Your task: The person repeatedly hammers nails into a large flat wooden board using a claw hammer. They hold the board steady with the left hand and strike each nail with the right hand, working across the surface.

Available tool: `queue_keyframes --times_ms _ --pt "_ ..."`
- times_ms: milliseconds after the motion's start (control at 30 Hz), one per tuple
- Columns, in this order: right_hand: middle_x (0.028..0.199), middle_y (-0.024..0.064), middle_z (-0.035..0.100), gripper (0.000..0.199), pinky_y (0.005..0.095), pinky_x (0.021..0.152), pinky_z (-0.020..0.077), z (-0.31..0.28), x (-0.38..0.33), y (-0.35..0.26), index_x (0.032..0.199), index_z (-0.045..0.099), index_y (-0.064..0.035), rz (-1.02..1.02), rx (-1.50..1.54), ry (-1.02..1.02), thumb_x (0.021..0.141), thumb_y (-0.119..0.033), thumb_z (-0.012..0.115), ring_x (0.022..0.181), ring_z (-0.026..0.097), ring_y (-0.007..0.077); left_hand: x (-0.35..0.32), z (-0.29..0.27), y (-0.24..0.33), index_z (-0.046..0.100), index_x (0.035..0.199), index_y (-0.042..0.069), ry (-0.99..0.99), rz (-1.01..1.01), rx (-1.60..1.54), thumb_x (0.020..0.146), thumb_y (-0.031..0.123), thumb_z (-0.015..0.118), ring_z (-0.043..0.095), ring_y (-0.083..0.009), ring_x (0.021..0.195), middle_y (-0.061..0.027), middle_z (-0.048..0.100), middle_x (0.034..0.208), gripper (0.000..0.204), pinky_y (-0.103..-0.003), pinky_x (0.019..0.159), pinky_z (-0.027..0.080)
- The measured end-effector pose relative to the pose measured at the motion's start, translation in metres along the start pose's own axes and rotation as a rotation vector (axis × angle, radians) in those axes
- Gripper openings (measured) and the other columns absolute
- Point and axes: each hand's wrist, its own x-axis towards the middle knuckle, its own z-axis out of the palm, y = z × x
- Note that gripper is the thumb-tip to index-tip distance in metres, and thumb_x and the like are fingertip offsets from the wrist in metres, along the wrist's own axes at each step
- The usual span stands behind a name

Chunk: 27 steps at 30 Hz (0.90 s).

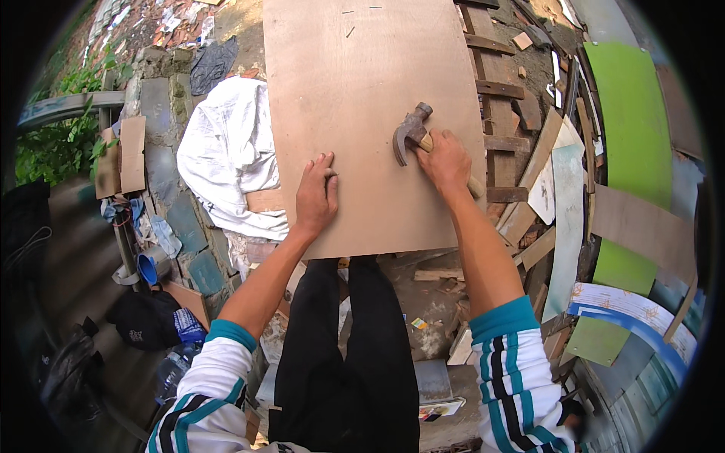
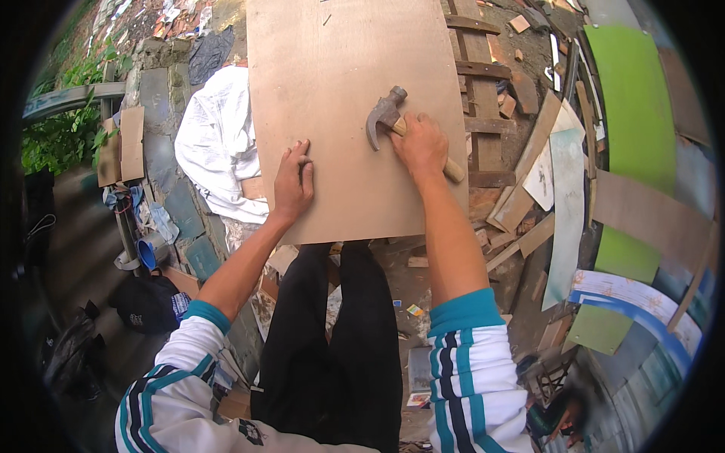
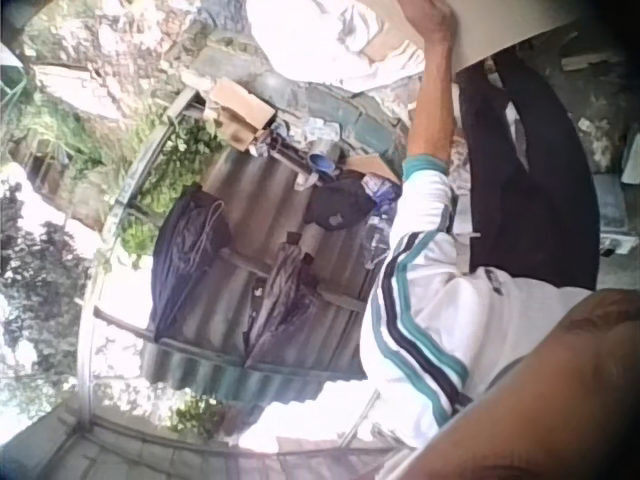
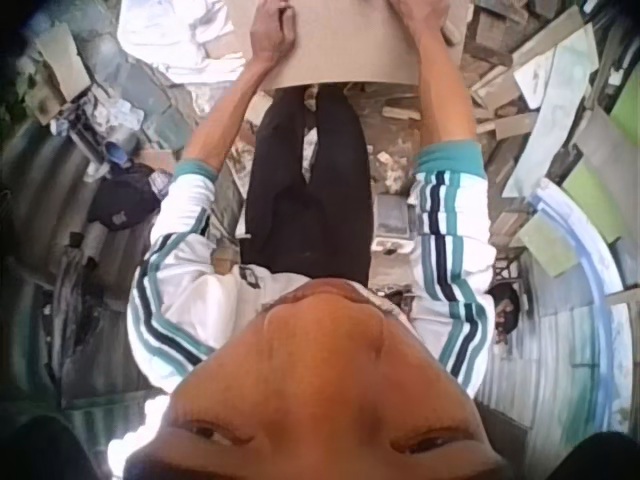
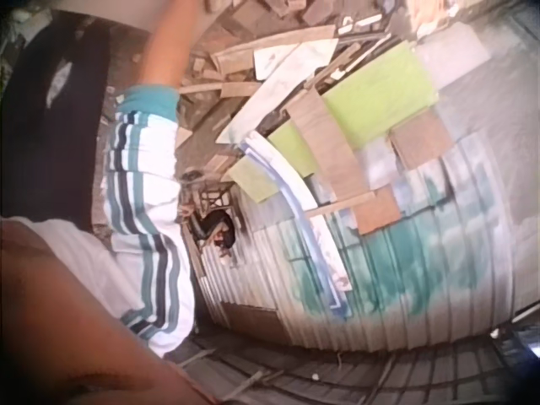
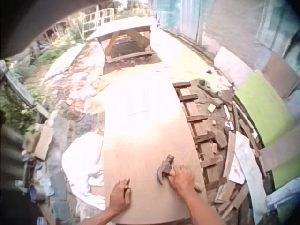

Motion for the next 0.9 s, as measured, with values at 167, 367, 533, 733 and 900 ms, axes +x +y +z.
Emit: queue_keyframes --times_ms 167,367,533,733,900 --pt "0.1 0.0113 0.065 0.035 0.0462 0.082 0.0549 0.002 -0.001 -0.001 0.1 0.064 -0.0107 0.006 -0.041 -0.007 0.079 -0.033 0.081 0.099 0.065 0.0328 -0.04 -0.002 0.009 0.056 0.105 0.002 0.05 -0.006 0.102 0.096 0.002 0.057 0.055 -0.0363 0.133 -0.0155 0.061 0.14 0.01 -0.051 0.115 0.036" --pt "0.1 0.0123 0.065 0.035 0.0483 0.081 0.0548 0.005 -0.002 0.0 0.1 0.064 -0.0102 0.002 -0.059 0.02 0.082 -0.036 0.078 0.097 0.065 0.0351 -0.041 0.0 0.005 0.057 0.106 0.003 0.147 -0.009 0.0 0.098 0.004 0.057 0.06 -0.0362 0.126 -0.0153 0.066 0.129 0.008 -0.049 0.112 0.041" --pt "0.099 0.0129 0.065 0.036 0.0495 0.08 0.0544 0.007 -0.003 -0.005 0.101 0.064 -0.0097 -0.001 -0.094 0.018 0.084 -0.039 0.077 0.096 0.065 0.0356 -0.048 -0.004 -0.003 0.055 0.109 0.001 0.22 -0.187 -0.213 0.103 0.008 0.054 0.067 -0.0287 0.115 -0.016 0.07 0.116 0.009 -0.04 0.102 0.05" --pt "0.096 0.0151 0.066 0.038 0.0496 0.079 0.0527 0.011 -0.013 -0.001 0.095 0.067 -0.0067 -0.014 -0.102 0.081 0.084 -0.042 0.077 0.094 0.064 0.0371 -0.051 -0.021 0.009 0.049 0.114 -0.002 0.296 -0.507 -0.593 0.109 0.016 0.047 0.068 -0.0179 0.098 -0.0131 0.072 0.102 0.018 -0.032 0.09 0.052" --pt "0.099 0.0177 0.066 0.044 0.0499 0.084 0.0501 0.007 -0.05 -0.011 0.096 0.07 -0.0036 0.098 -0.065 0.041 0.082 -0.044 0.079 0.097 0.062 0.0382 -0.076 -0.041 0.0 0.051 0.118 -0.002 0.401 -0.596 -0.54 0.108 0.019 0.048 0.065 -0.0208 0.107 -0.0145 0.069 0.113 0.024 -0.034 0.095 0.05"
